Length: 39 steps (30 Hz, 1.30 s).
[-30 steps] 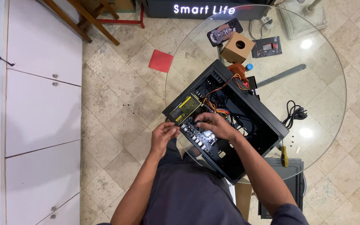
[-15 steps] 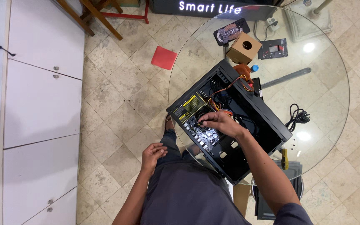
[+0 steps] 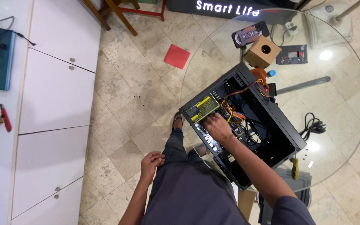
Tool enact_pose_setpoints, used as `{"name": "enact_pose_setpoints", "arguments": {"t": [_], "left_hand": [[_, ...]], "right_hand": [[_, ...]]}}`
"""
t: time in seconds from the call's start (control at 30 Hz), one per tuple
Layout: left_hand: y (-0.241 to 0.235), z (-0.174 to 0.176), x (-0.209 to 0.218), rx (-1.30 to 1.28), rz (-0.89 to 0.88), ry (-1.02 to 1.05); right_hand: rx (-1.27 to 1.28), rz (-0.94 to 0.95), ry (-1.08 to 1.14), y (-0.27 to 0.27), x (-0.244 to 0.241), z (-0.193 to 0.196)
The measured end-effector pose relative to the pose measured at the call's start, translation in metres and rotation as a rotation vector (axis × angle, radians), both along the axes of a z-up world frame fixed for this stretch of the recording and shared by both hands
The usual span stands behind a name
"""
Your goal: The person assembles a desktop computer by connecting internal power cables to the motherboard and power supply. They route and secure the wires inside the open case, ensuring connections are properly seated.
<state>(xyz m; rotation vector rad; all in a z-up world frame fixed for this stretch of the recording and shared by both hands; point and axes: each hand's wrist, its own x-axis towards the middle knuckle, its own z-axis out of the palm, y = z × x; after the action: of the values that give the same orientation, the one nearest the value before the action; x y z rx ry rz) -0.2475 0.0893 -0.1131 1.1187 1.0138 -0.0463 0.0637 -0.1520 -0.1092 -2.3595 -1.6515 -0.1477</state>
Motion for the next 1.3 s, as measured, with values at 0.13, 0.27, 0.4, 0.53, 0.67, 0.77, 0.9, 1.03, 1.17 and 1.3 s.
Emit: {"name": "enact_pose_setpoints", "arguments": {"t": [0.13, 0.27, 0.4, 0.53, 0.67, 0.77, 0.9, 1.03, 1.17, 1.3], "left_hand": [[0.000, 0.033, -0.005, 0.047, 0.043, 0.124], [0.002, 0.019, -0.022, 0.073, 0.090, 0.188], [0.005, 0.015, -0.031, -0.002, 0.166, 0.280], [0.008, 0.009, -0.038, 0.000, 0.158, 0.326], [0.012, -0.004, -0.041, -0.005, 0.129, 0.292], [0.014, -0.001, -0.039, -0.009, 0.129, 0.293], [0.016, 0.002, -0.034, -0.017, 0.140, 0.322], [0.015, 0.006, -0.035, -0.006, 0.136, 0.349], [0.014, 0.002, -0.041, -0.012, 0.133, 0.353], [0.015, -0.015, -0.049, -0.008, 0.150, 0.288]], "right_hand": [[-0.660, 0.178, 0.000, 0.013, -0.005, 0.030], [-0.680, 0.246, -0.031, 0.026, -0.005, 0.018], [-0.649, 0.254, -0.043, 0.027, -0.005, -0.005], [-0.996, 0.245, 0.122, 0.032, -0.004, 0.021], [-0.988, 0.228, 0.142, 0.032, -0.006, 0.030], [-0.986, 0.221, 0.149, 0.034, -0.007, 0.028], [-0.937, 0.210, 0.092, 0.033, -0.010, 0.025], [-0.951, 0.195, 0.032, 0.033, -0.013, 0.017], [-1.037, 0.239, 0.049, 0.036, -0.015, 0.001], [-1.050, 0.189, 0.129, 0.038, -0.018, -0.007]]}}
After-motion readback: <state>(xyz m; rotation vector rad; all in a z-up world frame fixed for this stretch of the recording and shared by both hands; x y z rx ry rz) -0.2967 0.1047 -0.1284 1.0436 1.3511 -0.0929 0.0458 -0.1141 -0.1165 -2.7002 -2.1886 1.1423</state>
